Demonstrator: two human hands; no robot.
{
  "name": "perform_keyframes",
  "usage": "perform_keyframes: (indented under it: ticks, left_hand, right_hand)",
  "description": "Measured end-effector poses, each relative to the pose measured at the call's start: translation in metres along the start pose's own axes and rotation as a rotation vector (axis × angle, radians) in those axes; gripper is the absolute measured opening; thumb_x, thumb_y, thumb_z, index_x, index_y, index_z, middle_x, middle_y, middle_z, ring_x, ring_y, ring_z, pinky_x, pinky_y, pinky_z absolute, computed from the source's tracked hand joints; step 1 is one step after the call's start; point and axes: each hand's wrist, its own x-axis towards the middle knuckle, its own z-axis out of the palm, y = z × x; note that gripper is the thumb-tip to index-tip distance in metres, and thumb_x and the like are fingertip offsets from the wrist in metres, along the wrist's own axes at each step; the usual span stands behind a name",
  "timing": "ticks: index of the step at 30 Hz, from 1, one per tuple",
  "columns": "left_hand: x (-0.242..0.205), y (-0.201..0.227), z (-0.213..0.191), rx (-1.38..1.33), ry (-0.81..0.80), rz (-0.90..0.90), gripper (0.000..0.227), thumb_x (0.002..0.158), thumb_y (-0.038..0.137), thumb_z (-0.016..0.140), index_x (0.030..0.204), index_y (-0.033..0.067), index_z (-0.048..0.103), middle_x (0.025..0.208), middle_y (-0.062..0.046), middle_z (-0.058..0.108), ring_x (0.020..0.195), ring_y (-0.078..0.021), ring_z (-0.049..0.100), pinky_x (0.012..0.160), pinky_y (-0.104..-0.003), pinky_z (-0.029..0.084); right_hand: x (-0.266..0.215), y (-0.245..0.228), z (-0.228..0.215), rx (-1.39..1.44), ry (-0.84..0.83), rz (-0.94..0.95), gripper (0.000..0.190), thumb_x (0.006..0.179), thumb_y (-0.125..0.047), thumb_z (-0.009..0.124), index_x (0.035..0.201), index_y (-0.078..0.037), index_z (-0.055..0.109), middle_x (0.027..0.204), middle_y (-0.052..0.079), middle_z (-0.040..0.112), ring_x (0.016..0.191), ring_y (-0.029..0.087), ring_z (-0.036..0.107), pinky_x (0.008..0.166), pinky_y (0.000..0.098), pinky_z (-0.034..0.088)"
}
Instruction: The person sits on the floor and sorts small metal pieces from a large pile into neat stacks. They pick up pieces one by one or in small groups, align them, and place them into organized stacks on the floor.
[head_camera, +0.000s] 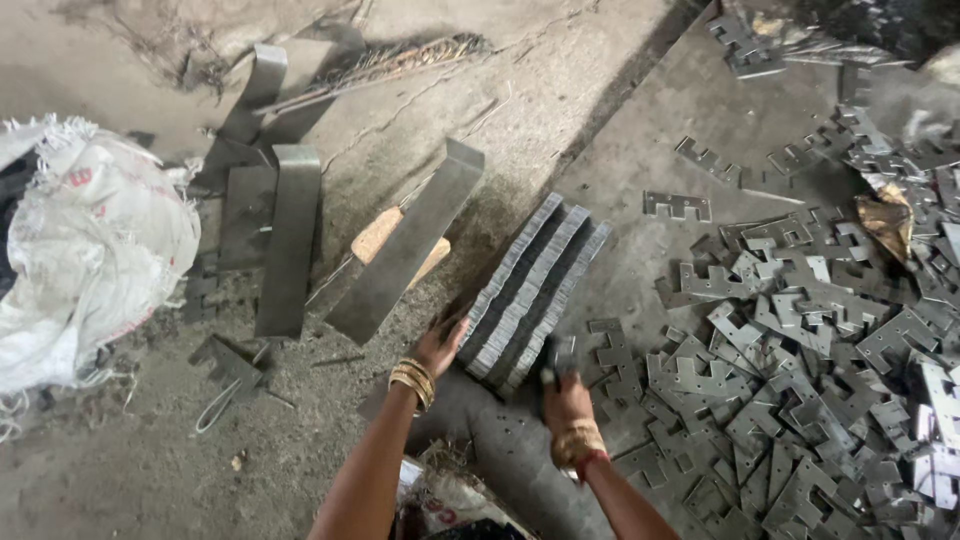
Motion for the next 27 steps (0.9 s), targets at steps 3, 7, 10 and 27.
perform_keyframes:
  ticks: [3, 7, 10, 27]
  left_hand:
    - [-0.012, 0.007, -0.009, -0.055, -0.032, -0.126, 0.070, 0.097, 0.066, 0.046, 0.155, 0.0280, 0.047, 0.146, -0.019, 0.054, 0.136, -0.0360, 0.050, 0.113, -0.048, 0.041]
    - [-0.029, 0.032, -0.007, 0.143, 0.370, 0.158, 0.067, 0.088, 0.066, 0.066, 0.130, 0.0149, 0.069, 0.121, -0.020, 0.070, 0.112, -0.0386, 0.066, 0.096, -0.048, 0.053]
    - [-0.049, 0.063, -0.011, 0.185, 0.663, 0.245, 0.040, 0.096, 0.045, 0.069, 0.126, 0.0194, 0.071, 0.116, -0.018, 0.074, 0.113, -0.0378, 0.068, 0.105, -0.049, 0.053]
    - [-0.023, -0.063, -0.129, -0.045, 0.923, -0.657, 0.030, 0.092, 0.020, 0.077, 0.118, 0.0065, 0.072, 0.125, -0.019, 0.069, 0.121, -0.0368, 0.064, 0.103, -0.046, 0.051]
  right_hand:
    - [-0.035, -0.002, -0.020, -0.379, -0.200, -0.017, 0.042, 0.101, -0.037, 0.049, 0.127, -0.004, 0.050, 0.099, 0.019, 0.079, 0.090, 0.033, 0.077, 0.082, 0.0454, 0.061]
    - [-0.056, -0.006, -0.029, -0.496, -0.141, -0.222, 0.030, 0.100, -0.029, 0.050, 0.120, -0.006, 0.050, 0.111, 0.022, 0.069, 0.094, 0.038, 0.072, 0.077, 0.0510, 0.060]
    - [-0.063, -0.021, -0.029, -0.446, -0.108, -0.201, 0.030, 0.098, -0.030, 0.053, 0.119, -0.008, 0.049, 0.110, 0.021, 0.069, 0.094, 0.040, 0.071, 0.079, 0.0545, 0.056]
    - [-0.076, -0.025, -0.048, -0.261, -0.092, -0.164, 0.035, 0.096, -0.029, 0.059, 0.120, -0.006, 0.048, 0.110, 0.023, 0.069, 0.095, 0.042, 0.070, 0.081, 0.0519, 0.057]
